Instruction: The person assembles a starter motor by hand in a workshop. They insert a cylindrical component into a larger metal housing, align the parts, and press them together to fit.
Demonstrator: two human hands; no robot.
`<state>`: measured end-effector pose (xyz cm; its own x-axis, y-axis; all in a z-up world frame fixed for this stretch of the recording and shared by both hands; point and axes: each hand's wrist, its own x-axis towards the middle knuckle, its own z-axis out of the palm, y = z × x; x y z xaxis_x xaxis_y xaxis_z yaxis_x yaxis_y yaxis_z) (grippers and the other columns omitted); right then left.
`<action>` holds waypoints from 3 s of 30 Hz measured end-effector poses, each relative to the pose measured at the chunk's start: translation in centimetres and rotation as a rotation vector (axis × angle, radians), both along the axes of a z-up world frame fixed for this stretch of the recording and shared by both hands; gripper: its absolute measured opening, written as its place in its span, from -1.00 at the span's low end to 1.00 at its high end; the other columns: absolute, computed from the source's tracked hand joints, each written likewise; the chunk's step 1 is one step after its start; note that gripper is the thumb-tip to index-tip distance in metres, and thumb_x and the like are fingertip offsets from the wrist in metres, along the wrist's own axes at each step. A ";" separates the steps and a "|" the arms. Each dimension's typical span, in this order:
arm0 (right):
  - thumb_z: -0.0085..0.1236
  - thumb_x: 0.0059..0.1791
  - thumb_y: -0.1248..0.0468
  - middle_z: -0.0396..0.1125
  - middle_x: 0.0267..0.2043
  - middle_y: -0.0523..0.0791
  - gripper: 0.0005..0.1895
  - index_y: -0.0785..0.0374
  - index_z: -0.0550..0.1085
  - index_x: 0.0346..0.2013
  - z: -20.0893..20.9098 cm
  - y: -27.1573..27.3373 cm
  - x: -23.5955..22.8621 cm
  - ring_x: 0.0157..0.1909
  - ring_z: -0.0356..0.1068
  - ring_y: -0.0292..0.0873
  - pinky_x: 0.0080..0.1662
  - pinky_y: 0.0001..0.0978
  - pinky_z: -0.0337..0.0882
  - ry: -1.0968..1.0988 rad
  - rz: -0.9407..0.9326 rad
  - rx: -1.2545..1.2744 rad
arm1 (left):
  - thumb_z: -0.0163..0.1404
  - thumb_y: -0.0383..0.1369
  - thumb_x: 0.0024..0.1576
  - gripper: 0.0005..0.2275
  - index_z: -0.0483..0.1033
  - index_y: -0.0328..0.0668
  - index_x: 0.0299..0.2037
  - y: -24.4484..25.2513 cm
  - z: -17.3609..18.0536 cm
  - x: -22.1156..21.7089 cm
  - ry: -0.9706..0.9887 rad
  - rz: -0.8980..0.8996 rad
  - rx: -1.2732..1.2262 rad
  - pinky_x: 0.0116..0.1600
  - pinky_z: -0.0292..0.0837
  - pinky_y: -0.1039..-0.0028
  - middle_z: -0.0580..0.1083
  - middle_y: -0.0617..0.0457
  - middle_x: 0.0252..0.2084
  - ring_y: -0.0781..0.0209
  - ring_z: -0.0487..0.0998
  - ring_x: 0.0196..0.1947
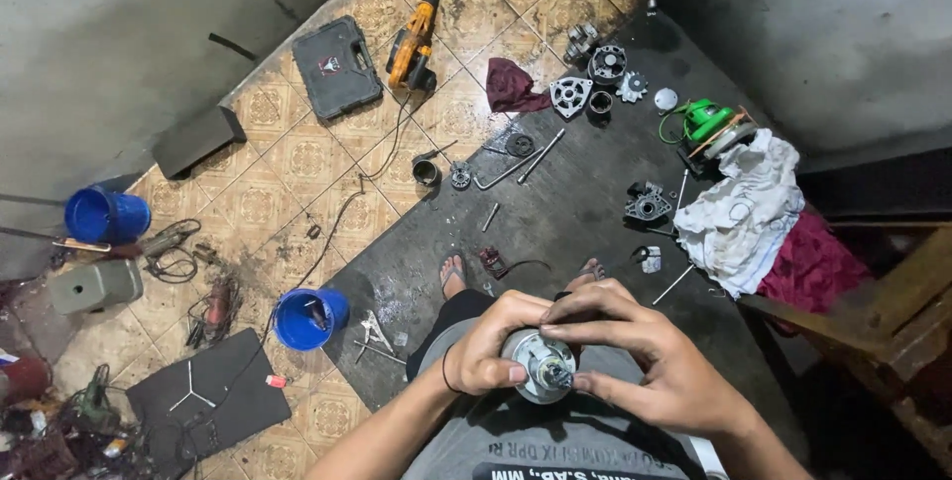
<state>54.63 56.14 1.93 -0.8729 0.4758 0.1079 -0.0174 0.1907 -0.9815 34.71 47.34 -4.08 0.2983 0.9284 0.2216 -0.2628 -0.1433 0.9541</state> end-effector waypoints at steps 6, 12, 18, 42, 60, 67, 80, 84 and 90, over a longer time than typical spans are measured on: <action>0.28 -0.02 0.15 0.47 0.09 -0.08 -0.64 0.13 0.59 0.05 -0.4 0.0 0.2 0.21 0.38 0.01 0.31 0.04 0.25 0.005 -0.007 0.022 | -0.17 0.28 0.16 -0.34 0.50 -0.31 -0.12 -0.5 -2.4 0.5 -0.064 -0.025 -0.055 -0.17 0.23 0.38 0.45 0.00 -0.29 0.18 0.40 -0.34; 0.31 -0.05 0.19 0.48 0.08 -0.08 -0.67 0.15 0.61 -0.01 0.7 0.6 -0.1 0.17 0.46 -0.06 0.27 -0.04 0.27 -0.031 0.002 -0.047 | -0.22 0.22 0.21 -0.38 0.48 -0.33 -0.20 0.6 0.1 0.4 0.021 0.013 0.036 -0.18 0.31 0.33 0.47 -0.06 -0.29 0.05 0.47 -0.38; 0.25 -0.01 0.02 0.10 0.49 0.03 -0.45 0.04 0.41 0.25 0.1 0.9 0.8 0.56 0.06 0.08 0.40 0.06 0.15 -0.070 0.091 -0.324 | -0.26 0.14 0.19 -0.45 0.50 -0.25 -0.27 1.5 3.3 0.7 0.158 0.059 0.146 -0.27 0.44 0.34 0.49 0.00 -0.36 0.06 0.50 -0.46; 0.08 0.09 0.13 0.30 0.33 0.10 -0.63 0.18 0.50 0.15 -4.0 5.7 9.9 0.42 0.27 0.05 0.32 -0.08 0.27 -0.013 0.057 -0.602 | -0.06 0.22 0.14 -0.40 0.53 -0.31 -0.43 5.2 -0.8 13.8 -0.069 0.401 -0.211 -0.26 0.36 0.33 0.49 -0.02 -0.46 0.13 0.47 -0.47; 0.10 0.05 0.07 0.41 0.19 0.05 -0.57 0.28 0.53 0.09 -8.0 12.1 12.0 0.30 0.37 0.08 0.24 -0.01 0.37 -0.037 -0.220 -0.712 | -0.10 0.11 0.14 -0.46 0.52 -0.36 -0.36 15.9 -2.7 15.0 -0.193 0.225 -0.294 -0.06 0.41 0.20 0.51 -0.14 -0.34 -0.13 0.54 -0.22; 0.05 0.07 0.08 0.44 0.18 0.01 -0.61 0.25 0.55 0.07 -11.1 19.7 9.0 0.32 0.37 0.04 0.27 -0.04 0.30 -0.081 -0.325 -0.691 | -0.07 0.02 0.04 -0.52 0.51 -0.39 -0.31 24.0 -7.0 12.7 -0.284 0.218 -0.447 -0.03 0.36 0.23 0.50 -0.18 -0.21 -0.01 0.49 -0.19; 0.03 -0.03 0.24 0.38 0.21 0.10 -0.45 0.47 0.40 0.22 -18.9 28.1 3.0 0.19 0.37 -0.08 0.13 -0.30 0.34 -0.118 -0.693 -1.208 | -0.08 -0.05 0.02 -0.60 0.49 -0.35 -0.35 32.9 -15.7 8.1 -0.226 0.318 -0.719 -0.20 0.27 0.39 0.47 0.02 -0.36 0.24 0.40 -0.32; -0.05 0.00 0.22 0.38 0.15 0.09 -0.45 0.45 0.38 0.24 -18.9 29.8 1.8 0.17 0.37 -0.10 0.09 -0.33 0.37 -0.173 -0.681 -1.270 | -0.08 -0.02 0.02 -0.56 0.55 -0.36 -0.37 33.6 -16.7 7.7 -0.223 0.358 -0.745 -0.32 0.26 0.42 0.48 0.06 -0.44 0.29 0.39 -0.43; -0.07 0.07 0.14 0.37 0.22 0.05 -0.49 0.38 0.40 0.23 -19.4 32.5 0.5 0.26 0.35 -0.09 0.20 -0.30 0.32 -0.194 -0.569 -1.153 | -0.11 -0.11 0.06 -0.62 0.56 -0.34 -0.35 34.8 -17.7 7.2 -0.214 0.459 -0.742 -0.27 0.30 0.40 0.49 0.06 -0.39 0.28 0.41 -0.39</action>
